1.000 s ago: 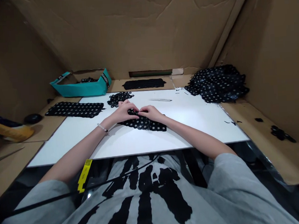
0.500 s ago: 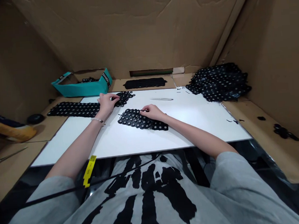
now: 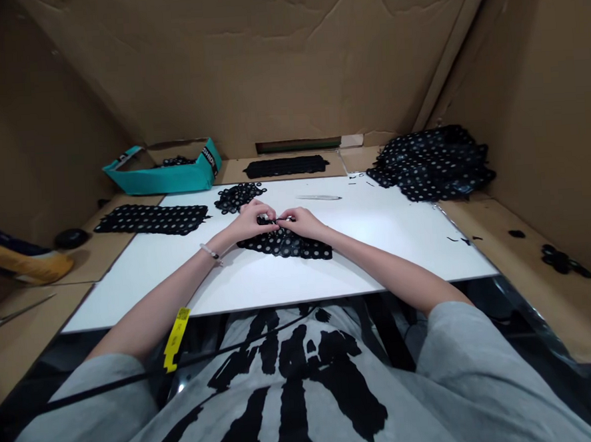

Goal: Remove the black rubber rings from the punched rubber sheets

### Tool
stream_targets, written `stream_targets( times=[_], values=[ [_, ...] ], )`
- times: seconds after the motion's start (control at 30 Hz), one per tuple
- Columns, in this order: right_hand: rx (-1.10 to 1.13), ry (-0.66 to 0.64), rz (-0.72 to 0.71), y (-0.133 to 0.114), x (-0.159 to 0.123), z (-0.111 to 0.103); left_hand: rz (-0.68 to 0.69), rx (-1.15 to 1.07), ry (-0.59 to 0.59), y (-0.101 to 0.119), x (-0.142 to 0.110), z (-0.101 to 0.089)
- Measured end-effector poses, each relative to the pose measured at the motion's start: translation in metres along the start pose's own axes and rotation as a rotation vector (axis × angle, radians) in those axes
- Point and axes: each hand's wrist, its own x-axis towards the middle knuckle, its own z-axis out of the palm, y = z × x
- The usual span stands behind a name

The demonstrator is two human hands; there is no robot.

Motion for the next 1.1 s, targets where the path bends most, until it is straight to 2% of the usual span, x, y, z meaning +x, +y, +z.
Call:
stream_targets(
  times=[0.13, 0.27, 0.37, 0.43, 0.5, 0.57, 0.67, 0.73, 0.8, 0.87, 0.97, 1.03, 1.1],
  values=[
    [-0.024, -0.037, -0.015, 0.001, -0.001, 0.001, -0.062, 0.036, 0.072, 0.001, -0.002, -0.004],
    [-0.025, -0.035, -0.04, 0.001, -0.002, 0.001, -0.137, 0.075, 0.041, 0.001, -0.001, -0.01],
    [-0.026, -0.038, -0.02, -0.001, -0.004, 0.0, -0.209, 0.013, 0.041, -0.012, 0.002, -0.022],
    [-0.032, -0.046, -0.006, -0.002, -0.005, -0.001, -0.29, -0.007, 0.159, -0.029, 0.002, -0.034],
    [-0.045, -0.051, -0.007, -0.002, -0.005, -0.002, -0.377, 0.042, 0.372, -0.049, 0.0, -0.045],
    [-0.052, -0.045, -0.013, -0.001, -0.006, -0.001, -0.422, 0.115, 0.522, -0.066, -0.004, -0.052],
    [-0.04, -0.034, -0.01, 0.0, -0.006, 0.0, -0.351, 0.203, 0.56, -0.077, -0.009, -0.051],
    [-0.015, -0.032, -0.016, 0.0, -0.005, 0.0, -0.251, 0.223, 0.53, -0.073, -0.009, -0.048],
    [0.019, -0.041, -0.047, 0.0, -0.004, -0.002, -0.148, 0.197, 0.426, -0.065, -0.008, -0.043],
    [0.051, -0.064, -0.096, -0.002, -0.003, -0.007, -0.07, 0.12, 0.235, -0.053, -0.005, -0.037],
    [0.037, -0.103, -0.134, -0.004, -0.003, -0.018, -0.021, -0.025, -0.038, -0.036, -0.003, -0.025],
    [-0.008, -0.114, -0.12, -0.006, -0.003, -0.022, -0.004, -0.093, -0.113, -0.027, -0.002, -0.019],
    [-0.026, -0.109, -0.103, -0.007, -0.004, -0.022, 0.018, -0.13, -0.129, -0.019, -0.002, -0.015]
  ],
)
